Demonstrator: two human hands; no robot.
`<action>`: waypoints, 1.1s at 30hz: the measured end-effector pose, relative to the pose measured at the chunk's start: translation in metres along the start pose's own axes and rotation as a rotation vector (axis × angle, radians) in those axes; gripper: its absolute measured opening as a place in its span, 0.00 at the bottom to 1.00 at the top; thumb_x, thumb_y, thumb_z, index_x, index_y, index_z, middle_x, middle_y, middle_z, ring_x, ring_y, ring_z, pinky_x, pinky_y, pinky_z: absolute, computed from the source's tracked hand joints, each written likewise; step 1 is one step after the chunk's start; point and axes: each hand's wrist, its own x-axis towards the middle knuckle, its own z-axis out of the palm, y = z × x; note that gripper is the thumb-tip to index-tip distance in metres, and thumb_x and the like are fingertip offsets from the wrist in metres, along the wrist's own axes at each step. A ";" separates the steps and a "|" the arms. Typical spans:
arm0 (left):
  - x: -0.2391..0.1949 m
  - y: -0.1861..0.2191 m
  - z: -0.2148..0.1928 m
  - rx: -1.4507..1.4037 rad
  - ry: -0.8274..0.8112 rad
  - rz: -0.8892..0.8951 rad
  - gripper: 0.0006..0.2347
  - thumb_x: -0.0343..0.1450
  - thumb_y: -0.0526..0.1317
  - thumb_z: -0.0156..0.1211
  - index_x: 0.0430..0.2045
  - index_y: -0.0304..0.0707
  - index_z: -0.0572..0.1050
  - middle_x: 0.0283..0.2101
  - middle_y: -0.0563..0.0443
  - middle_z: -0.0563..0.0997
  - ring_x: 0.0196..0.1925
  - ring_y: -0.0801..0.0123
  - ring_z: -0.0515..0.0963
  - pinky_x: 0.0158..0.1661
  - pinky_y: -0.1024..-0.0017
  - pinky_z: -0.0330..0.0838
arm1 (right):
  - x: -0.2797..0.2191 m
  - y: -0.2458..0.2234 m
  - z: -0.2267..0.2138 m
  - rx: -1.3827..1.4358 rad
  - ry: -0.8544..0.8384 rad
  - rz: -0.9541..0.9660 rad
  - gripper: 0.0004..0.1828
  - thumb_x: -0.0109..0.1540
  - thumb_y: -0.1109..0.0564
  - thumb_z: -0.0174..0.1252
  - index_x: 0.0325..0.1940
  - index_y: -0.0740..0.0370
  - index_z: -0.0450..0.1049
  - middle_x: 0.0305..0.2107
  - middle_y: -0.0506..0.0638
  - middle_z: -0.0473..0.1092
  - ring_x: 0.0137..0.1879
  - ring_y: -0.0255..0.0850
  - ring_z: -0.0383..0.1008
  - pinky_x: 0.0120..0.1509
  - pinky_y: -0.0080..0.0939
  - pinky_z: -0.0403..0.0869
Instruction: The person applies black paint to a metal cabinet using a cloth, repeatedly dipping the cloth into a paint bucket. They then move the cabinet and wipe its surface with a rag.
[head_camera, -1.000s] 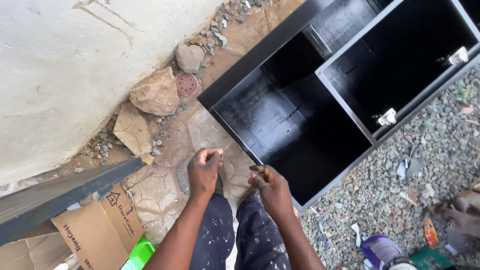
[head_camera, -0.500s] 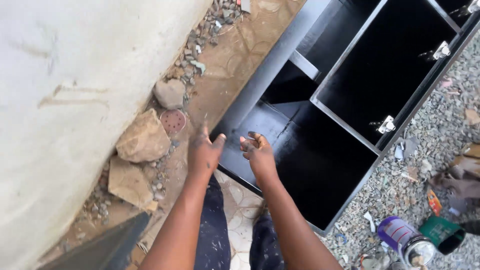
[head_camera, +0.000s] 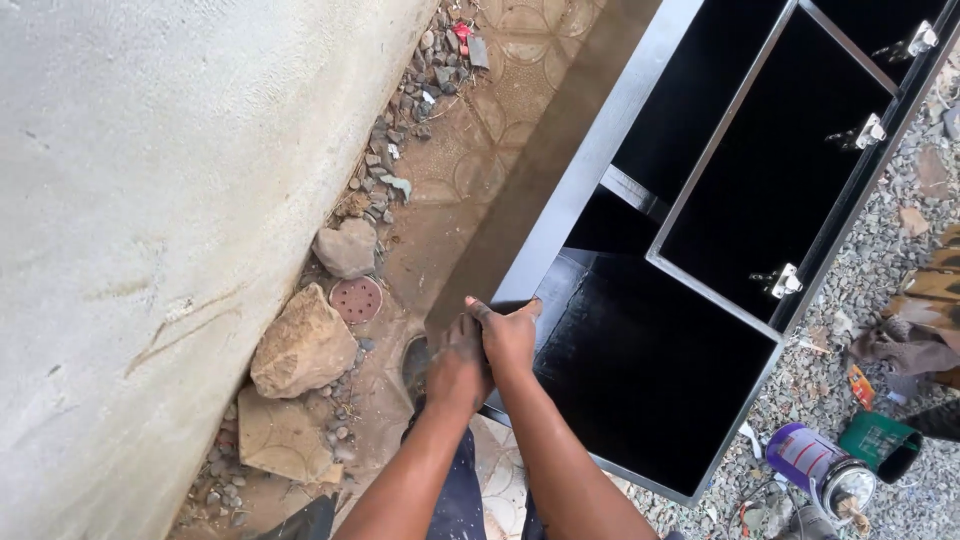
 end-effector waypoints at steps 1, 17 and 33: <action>0.003 -0.001 0.008 0.001 -0.002 0.003 0.33 0.67 0.43 0.60 0.69 0.37 0.56 0.68 0.37 0.66 0.67 0.44 0.70 0.59 0.52 0.76 | -0.005 -0.008 0.000 0.002 0.003 0.001 0.51 0.53 0.41 0.75 0.67 0.64 0.53 0.55 0.67 0.68 0.67 0.59 0.69 0.67 0.59 0.70; 0.025 -0.016 0.053 0.061 0.266 0.097 0.27 0.68 0.39 0.56 0.63 0.26 0.61 0.52 0.32 0.76 0.52 0.41 0.81 0.42 0.52 0.83 | 0.001 -0.018 -0.001 0.022 0.062 -0.020 0.45 0.53 0.55 0.66 0.70 0.64 0.53 0.57 0.65 0.68 0.66 0.63 0.69 0.66 0.60 0.70; -0.004 0.036 -0.030 0.337 0.626 0.243 0.22 0.65 0.36 0.53 0.54 0.25 0.73 0.49 0.34 0.83 0.50 0.54 0.85 0.43 0.69 0.82 | -0.028 -0.065 -0.026 0.074 0.105 -0.053 0.36 0.51 0.56 0.68 0.61 0.66 0.64 0.53 0.66 0.73 0.65 0.62 0.71 0.65 0.59 0.71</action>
